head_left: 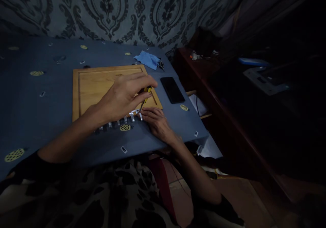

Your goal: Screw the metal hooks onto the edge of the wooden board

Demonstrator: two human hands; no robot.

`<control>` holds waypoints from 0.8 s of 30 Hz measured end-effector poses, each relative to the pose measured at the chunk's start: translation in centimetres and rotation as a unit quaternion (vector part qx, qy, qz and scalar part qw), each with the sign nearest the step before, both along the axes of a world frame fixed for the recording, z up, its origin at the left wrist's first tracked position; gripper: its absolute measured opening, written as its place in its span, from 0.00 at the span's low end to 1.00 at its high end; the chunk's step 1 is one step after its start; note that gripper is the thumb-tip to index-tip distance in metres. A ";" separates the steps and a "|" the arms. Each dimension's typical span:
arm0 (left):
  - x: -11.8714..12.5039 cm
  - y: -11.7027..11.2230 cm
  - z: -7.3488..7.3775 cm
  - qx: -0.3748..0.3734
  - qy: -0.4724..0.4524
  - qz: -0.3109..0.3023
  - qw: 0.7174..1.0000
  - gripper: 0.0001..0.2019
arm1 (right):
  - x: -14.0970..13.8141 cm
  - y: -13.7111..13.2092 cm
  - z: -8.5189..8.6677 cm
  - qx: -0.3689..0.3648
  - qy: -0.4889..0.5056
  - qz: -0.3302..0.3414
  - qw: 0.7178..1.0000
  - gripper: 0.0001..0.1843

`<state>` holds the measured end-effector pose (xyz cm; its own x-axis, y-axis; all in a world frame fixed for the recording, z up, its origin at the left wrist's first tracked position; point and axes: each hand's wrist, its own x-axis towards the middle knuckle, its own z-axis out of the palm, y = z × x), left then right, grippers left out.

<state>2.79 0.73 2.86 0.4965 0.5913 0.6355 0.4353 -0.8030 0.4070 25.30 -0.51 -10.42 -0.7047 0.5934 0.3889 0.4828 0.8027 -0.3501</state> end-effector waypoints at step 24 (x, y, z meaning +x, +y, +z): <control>0.3 0.4 -0.9 0.020 0.016 0.003 1.000 0.07 | 0.0 0.0 0.0 -0.001 -0.005 0.003 1.000 0.26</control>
